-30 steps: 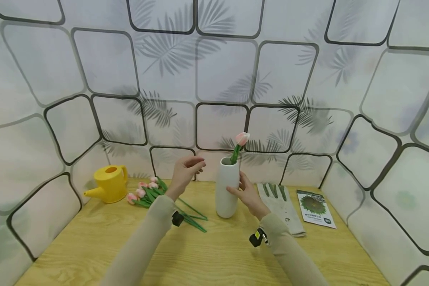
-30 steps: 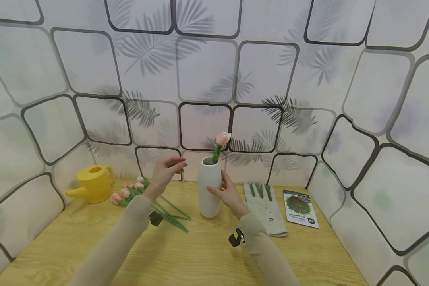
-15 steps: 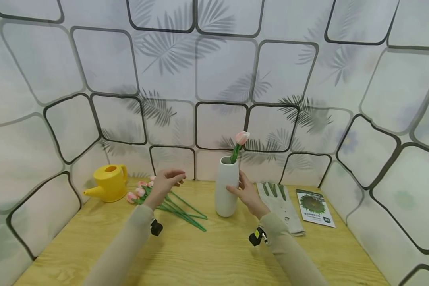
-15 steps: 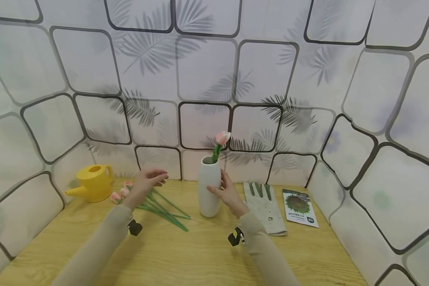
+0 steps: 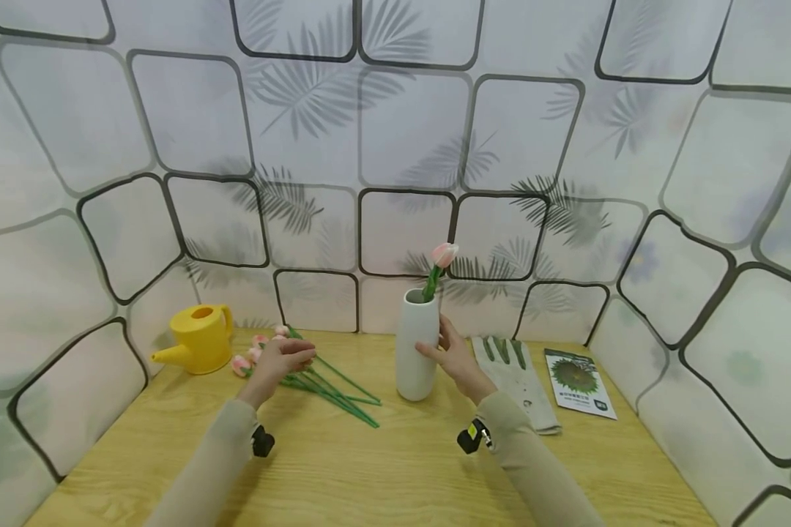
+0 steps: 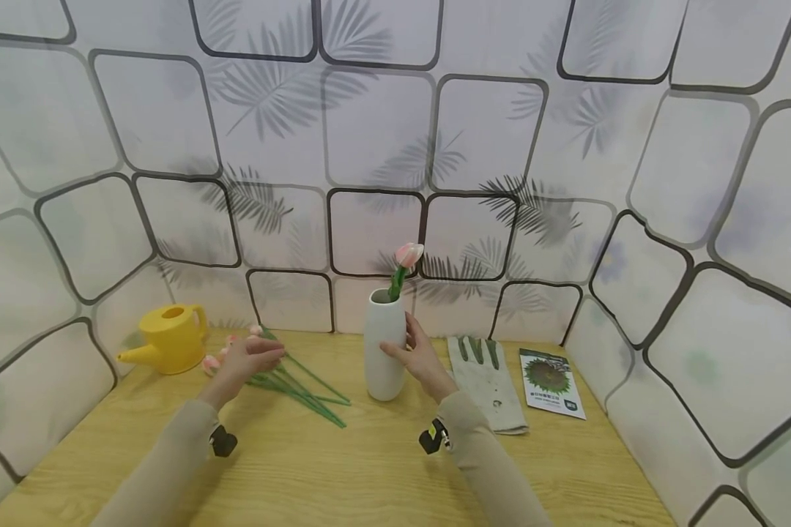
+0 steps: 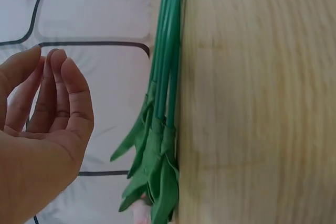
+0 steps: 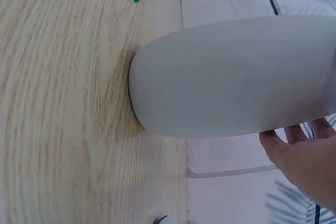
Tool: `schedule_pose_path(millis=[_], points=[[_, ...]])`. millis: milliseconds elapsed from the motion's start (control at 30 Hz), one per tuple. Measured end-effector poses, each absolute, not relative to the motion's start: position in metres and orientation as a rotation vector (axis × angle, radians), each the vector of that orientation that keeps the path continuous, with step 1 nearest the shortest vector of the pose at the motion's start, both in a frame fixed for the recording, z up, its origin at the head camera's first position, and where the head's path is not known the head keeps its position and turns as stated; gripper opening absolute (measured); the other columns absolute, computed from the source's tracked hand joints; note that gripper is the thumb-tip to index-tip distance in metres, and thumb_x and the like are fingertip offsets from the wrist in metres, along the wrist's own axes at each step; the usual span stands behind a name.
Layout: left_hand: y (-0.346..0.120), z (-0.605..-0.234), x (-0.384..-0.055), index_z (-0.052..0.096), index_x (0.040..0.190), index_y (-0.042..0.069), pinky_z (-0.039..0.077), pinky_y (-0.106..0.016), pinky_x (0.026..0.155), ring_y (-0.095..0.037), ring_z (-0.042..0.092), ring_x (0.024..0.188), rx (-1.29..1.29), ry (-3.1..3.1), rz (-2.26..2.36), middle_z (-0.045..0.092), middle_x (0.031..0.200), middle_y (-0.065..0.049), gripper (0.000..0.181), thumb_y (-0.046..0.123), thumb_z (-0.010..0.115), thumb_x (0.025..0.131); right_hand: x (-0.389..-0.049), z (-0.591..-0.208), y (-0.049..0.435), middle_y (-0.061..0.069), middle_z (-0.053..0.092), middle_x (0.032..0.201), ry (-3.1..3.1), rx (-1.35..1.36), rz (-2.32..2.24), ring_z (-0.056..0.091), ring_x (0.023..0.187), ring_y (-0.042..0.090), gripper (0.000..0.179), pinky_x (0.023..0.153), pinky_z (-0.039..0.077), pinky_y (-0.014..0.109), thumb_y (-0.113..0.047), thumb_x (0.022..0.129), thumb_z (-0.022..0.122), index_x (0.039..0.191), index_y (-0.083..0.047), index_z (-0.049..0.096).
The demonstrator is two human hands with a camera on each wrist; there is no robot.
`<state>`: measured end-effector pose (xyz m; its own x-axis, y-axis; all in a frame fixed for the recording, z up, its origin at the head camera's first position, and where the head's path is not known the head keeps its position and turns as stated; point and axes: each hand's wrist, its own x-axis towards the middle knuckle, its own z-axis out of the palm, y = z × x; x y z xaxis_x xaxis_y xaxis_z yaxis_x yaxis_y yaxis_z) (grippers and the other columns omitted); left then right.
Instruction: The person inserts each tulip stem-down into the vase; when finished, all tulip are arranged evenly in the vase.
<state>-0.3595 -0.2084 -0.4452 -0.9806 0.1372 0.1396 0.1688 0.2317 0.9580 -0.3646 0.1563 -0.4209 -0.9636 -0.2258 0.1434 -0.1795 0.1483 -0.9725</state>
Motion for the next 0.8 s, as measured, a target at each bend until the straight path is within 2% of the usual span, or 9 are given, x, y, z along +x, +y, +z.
schedule_pose_path(millis=[233,400,600,800], points=[[-0.223,-0.455,-0.359,0.059,0.126,-0.012,0.060,-0.039,0.085,-0.025,0.069,0.096,-0.256,-2.529,-1.889,0.069,0.114,-0.021,0.045,0.018,0.068,0.094,-0.356,-0.408,0.155,0.015,0.023,0.161,2.330,-0.408,-1.948,0.028,0.146,0.038,0.085,0.117,0.028,0.061,-0.020,0.094,0.068,0.159,-0.019,0.014],[-0.233,-0.462,-0.358,0.058,0.127,-0.013,0.060,-0.037,0.084,-0.021,0.069,0.094,-0.232,-2.619,-1.860,0.066,0.117,-0.025,0.042,0.014,0.065,0.096,-0.341,-0.394,0.152,0.018,0.025,0.160,2.345,-0.416,-1.942,0.029,0.145,0.041,0.083,0.116,0.030,0.062,-0.018,0.095,0.067,0.158,-0.015,0.015],[-0.238,-0.468,-0.359,0.060,0.122,-0.014,0.059,-0.030,0.070,-0.013,0.063,0.076,-0.191,-2.705,-1.885,0.071,0.098,-0.016,0.037,0.010,0.064,0.095,-0.345,-0.399,0.153,0.017,0.025,0.160,2.325,-0.411,-1.956,0.028,0.146,0.040,0.084,0.116,0.028,0.062,-0.021,0.093,0.069,0.158,-0.018,0.016],[-0.239,-0.468,-0.359,0.058,0.121,-0.017,0.056,-0.025,0.061,-0.011,0.060,0.067,-0.271,-2.753,-1.896,0.069,0.082,-0.008,0.036,0.008,0.062,0.095,-0.340,-0.393,0.153,0.016,0.025,0.160,2.316,-0.417,-1.945,0.028,0.146,0.038,0.083,0.117,0.029,0.061,-0.021,0.094,0.068,0.158,-0.018,0.015]])
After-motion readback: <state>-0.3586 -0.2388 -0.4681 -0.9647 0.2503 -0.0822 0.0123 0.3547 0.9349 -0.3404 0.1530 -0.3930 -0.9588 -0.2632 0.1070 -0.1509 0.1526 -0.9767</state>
